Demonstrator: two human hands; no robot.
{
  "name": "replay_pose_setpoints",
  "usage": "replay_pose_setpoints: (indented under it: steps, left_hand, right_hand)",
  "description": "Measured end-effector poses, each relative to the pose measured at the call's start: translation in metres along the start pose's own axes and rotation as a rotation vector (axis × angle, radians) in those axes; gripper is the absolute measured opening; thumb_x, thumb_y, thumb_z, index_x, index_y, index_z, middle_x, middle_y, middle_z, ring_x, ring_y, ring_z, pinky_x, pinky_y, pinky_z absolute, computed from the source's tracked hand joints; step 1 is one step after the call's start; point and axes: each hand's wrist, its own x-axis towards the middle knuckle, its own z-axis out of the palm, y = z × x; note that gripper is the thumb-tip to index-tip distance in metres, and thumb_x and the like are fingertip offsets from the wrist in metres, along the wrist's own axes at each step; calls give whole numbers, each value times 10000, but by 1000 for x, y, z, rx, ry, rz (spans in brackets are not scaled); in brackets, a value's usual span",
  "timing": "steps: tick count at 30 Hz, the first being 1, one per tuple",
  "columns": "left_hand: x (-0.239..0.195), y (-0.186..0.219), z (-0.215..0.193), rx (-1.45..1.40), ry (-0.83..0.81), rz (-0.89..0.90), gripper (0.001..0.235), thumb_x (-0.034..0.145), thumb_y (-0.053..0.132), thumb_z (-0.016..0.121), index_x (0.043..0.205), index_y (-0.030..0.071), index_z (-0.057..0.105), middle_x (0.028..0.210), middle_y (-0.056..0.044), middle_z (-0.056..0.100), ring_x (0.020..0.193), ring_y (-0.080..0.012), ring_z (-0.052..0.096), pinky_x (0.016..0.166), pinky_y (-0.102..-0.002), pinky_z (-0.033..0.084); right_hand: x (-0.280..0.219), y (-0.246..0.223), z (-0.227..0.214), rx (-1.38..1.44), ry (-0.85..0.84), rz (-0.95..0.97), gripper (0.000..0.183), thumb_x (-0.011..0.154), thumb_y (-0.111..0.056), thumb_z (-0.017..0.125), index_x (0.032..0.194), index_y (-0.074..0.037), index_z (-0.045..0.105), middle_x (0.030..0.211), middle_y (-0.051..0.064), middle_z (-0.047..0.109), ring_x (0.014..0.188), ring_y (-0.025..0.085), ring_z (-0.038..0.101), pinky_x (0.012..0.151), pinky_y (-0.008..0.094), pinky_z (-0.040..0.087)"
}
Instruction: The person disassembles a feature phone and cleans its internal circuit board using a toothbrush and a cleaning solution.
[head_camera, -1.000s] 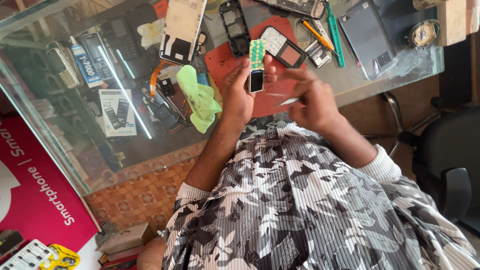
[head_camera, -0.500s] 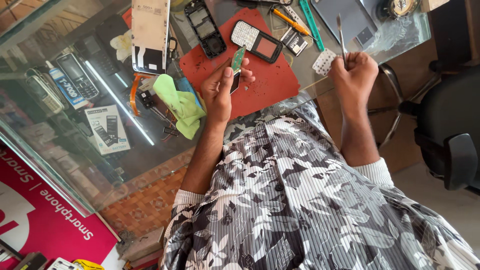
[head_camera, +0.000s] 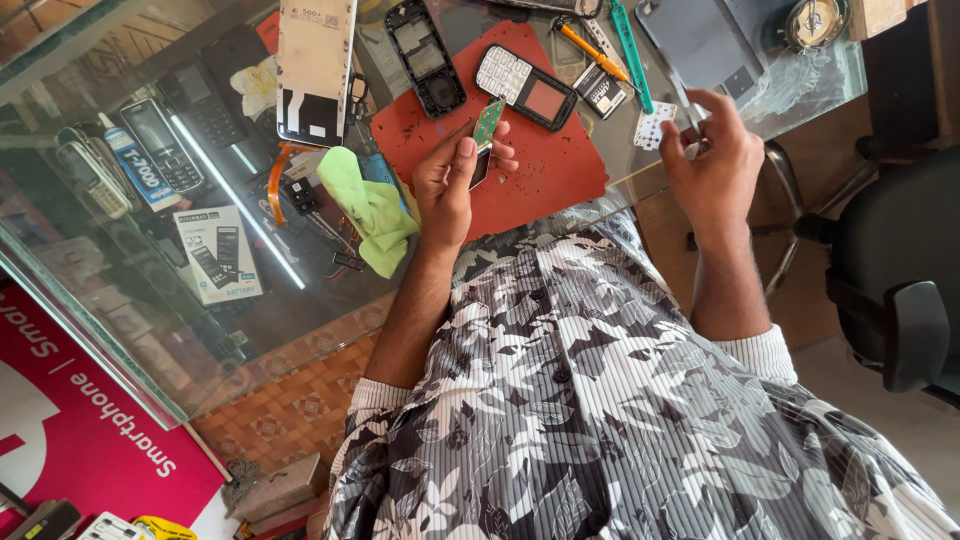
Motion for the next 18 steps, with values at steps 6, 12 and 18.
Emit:
replay_pose_setpoints:
  steps: [6,12,18]
  left_hand:
    - [-2,0,0,32,0,-4,382,1157,207,458,1384,-62,607,1258,-163,703,1005,-188,728,869,-378,661]
    - [-4,-1,-1,72,6,25,361,1155,181,474,1383,-66,605,1271,-168,697,1018,-191,724,854,-369,666]
    - [-10,-1,-6,57,32,25,363,1157,172,469,1395,-72,594,1277,-171,692,1019,-193,714,859,-372,652]
  right_hand:
    - [-1,13,5,-59,-15,-135,172,991,-138,839,985,-7,728,794,123,710,651,233,703,642,335,535]
    - [-2,-2,6,5,14,-169,228,980,-167,863,974,3,711,792,115,696,679,248,710,649,339,534]
    - [18,-35,21,-112,-79,-359,366,930,-209,880,1194,11,752,906,134,666,783,294,686,674,398,531]
